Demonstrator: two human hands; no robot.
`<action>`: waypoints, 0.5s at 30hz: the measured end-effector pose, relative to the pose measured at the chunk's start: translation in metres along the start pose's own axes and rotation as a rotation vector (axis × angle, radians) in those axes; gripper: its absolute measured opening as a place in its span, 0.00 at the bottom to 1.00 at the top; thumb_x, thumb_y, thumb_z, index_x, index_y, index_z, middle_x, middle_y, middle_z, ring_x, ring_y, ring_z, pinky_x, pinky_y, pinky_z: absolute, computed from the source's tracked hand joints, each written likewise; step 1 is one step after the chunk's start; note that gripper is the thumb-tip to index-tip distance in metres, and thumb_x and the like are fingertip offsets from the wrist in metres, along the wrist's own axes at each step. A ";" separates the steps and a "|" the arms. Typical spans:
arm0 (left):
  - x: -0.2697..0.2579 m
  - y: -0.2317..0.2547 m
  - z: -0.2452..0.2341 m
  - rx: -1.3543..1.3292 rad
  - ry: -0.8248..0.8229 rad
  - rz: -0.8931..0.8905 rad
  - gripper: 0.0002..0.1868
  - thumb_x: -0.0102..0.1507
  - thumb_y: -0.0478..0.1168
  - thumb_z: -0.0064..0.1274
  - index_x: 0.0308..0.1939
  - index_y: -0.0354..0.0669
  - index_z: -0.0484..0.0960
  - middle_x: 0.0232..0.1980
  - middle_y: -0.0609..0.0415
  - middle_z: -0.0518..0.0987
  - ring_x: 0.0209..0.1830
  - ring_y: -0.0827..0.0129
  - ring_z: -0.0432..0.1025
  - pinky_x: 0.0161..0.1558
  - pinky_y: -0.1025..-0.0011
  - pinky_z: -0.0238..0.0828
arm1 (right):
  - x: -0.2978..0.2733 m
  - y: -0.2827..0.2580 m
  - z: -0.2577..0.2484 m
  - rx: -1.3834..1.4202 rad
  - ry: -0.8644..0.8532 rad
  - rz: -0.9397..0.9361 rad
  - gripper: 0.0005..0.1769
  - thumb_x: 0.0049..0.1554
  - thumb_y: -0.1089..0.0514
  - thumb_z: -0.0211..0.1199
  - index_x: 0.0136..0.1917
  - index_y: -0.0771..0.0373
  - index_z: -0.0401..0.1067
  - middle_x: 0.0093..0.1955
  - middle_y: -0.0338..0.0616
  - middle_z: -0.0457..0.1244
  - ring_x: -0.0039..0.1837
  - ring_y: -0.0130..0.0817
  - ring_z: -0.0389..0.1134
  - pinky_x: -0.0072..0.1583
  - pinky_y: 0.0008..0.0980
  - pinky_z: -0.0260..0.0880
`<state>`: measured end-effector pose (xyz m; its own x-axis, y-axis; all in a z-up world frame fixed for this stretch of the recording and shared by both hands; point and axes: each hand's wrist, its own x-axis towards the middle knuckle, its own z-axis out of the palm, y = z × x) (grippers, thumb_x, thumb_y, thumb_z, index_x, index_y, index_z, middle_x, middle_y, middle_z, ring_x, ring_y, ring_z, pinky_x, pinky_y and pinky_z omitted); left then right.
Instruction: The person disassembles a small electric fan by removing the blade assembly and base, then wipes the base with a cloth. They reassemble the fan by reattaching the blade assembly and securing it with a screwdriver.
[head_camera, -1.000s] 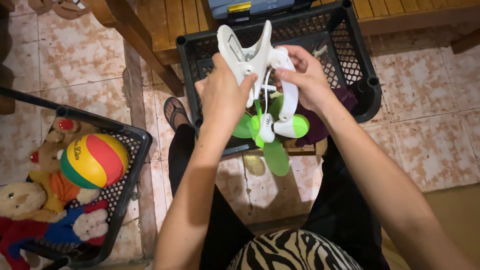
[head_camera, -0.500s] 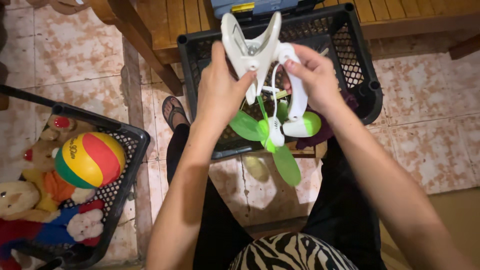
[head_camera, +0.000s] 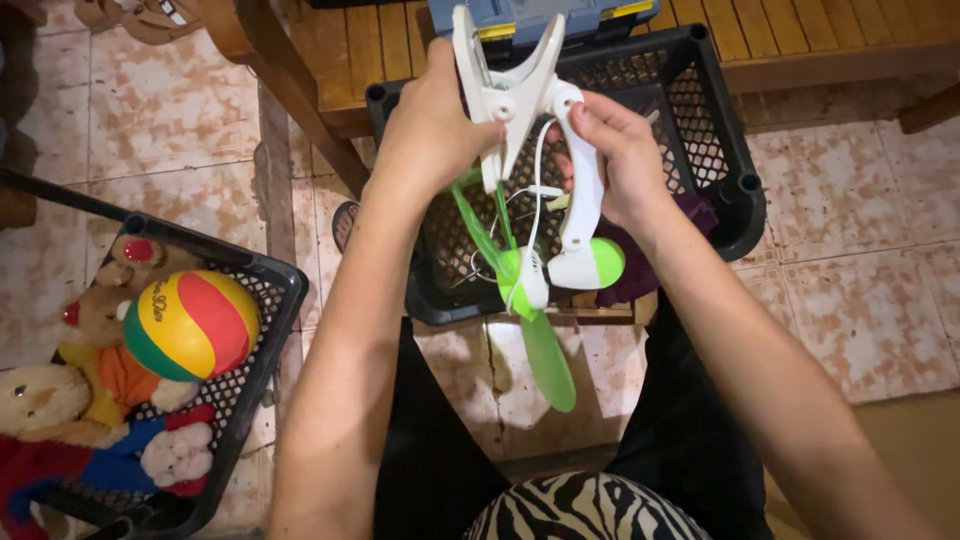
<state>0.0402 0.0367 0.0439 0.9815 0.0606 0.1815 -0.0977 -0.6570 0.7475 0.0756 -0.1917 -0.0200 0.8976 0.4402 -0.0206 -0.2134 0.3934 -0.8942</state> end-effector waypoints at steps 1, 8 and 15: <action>0.002 -0.005 0.001 -0.022 -0.019 -0.001 0.38 0.50 0.41 0.71 0.58 0.39 0.66 0.47 0.37 0.83 0.51 0.42 0.78 0.51 0.56 0.75 | 0.000 0.003 -0.002 0.014 0.007 0.003 0.22 0.66 0.54 0.59 0.68 0.68 0.68 0.46 0.46 0.67 0.36 0.30 0.66 0.36 0.28 0.68; 0.028 -0.026 0.016 -0.232 -0.263 -0.173 0.33 0.48 0.38 0.71 0.52 0.31 0.71 0.41 0.44 0.84 0.37 0.60 0.81 0.34 0.66 0.79 | 0.005 0.015 -0.017 0.041 0.112 0.050 0.16 0.65 0.55 0.57 0.62 0.66 0.70 0.43 0.45 0.67 0.33 0.30 0.65 0.32 0.28 0.66; 0.046 -0.061 0.027 -0.529 -0.557 -0.486 0.22 0.60 0.48 0.63 0.50 0.36 0.81 0.40 0.53 0.85 0.31 0.73 0.80 0.29 0.76 0.78 | -0.003 0.023 -0.035 0.122 0.204 0.106 0.15 0.68 0.51 0.55 0.54 0.67 0.70 0.41 0.42 0.65 0.33 0.30 0.63 0.34 0.29 0.65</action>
<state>0.0959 0.0594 -0.0099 0.8584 -0.2216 -0.4626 0.4197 -0.2150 0.8818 0.0817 -0.2120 -0.0564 0.9242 0.3175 -0.2124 -0.3447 0.4538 -0.8218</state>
